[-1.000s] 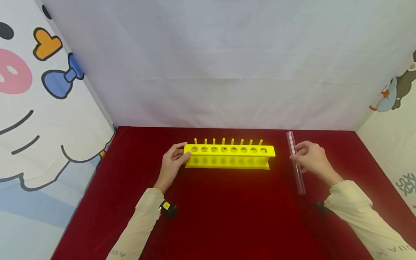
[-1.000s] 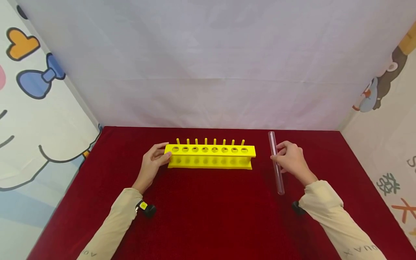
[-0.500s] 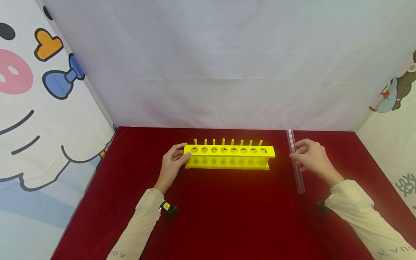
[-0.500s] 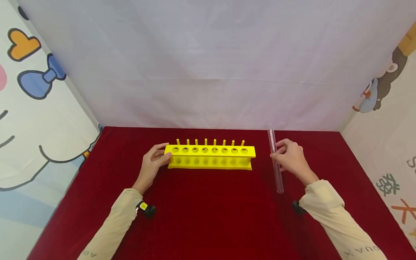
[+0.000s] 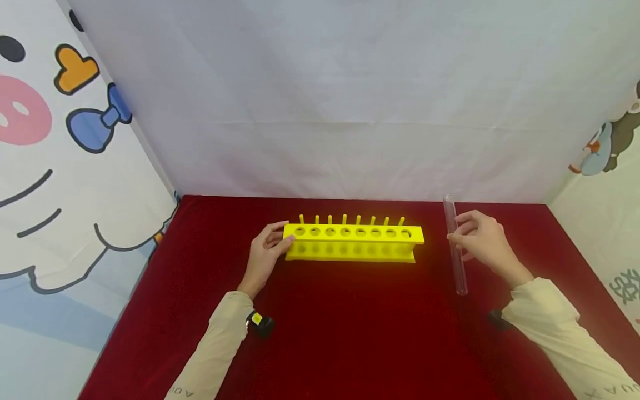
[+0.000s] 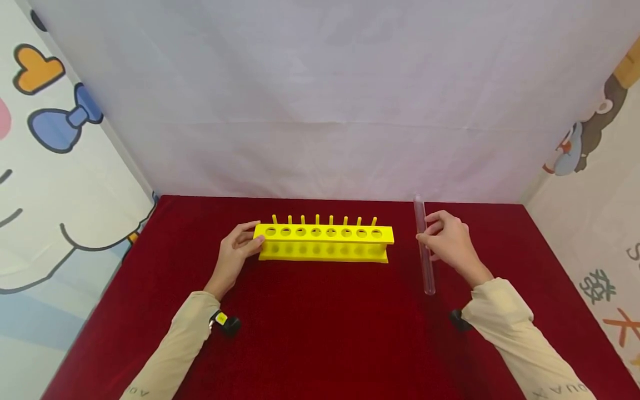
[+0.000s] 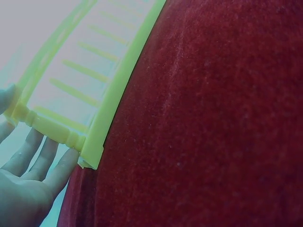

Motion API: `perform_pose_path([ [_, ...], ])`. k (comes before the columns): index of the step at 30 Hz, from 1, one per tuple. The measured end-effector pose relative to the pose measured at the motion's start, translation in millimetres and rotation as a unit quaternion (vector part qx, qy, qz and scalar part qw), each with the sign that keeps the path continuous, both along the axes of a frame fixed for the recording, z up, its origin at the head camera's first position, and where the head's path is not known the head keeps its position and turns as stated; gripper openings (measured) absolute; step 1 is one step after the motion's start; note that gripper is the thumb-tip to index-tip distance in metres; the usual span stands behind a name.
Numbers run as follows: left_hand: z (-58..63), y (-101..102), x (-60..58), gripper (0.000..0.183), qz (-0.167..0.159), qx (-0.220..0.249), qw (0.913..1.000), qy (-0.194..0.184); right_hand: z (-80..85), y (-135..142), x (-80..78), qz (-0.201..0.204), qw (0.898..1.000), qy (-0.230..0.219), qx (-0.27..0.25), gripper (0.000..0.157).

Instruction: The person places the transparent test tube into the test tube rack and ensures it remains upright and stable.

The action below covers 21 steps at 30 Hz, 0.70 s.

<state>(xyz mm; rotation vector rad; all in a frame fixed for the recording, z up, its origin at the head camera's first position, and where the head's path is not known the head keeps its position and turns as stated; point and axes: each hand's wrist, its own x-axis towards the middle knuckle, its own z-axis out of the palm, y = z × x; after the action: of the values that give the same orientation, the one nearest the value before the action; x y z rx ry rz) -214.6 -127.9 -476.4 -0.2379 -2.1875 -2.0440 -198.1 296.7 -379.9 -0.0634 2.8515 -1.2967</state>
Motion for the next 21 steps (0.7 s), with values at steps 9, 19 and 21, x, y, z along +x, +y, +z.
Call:
perform_pose_path([
  [9,0.6,-1,0.3,0.042,-0.006,0.002,1.0,-0.002,4.8,-6,2.5,0.012,1.0,0.028,-0.007,0.045],
  [19,-26.0,-6,-13.9,0.051,-0.003,-0.009,0.9997,0.02,8.7,-9,3.4,-0.01,0.999,0.034,-0.011,0.043],
  [21,-29.8,-6,-16.2,0.054,-0.003,-0.007,0.9997,0.024,9.3,-9,4.1,-0.009,0.999,0.04,-0.014,0.043],
])
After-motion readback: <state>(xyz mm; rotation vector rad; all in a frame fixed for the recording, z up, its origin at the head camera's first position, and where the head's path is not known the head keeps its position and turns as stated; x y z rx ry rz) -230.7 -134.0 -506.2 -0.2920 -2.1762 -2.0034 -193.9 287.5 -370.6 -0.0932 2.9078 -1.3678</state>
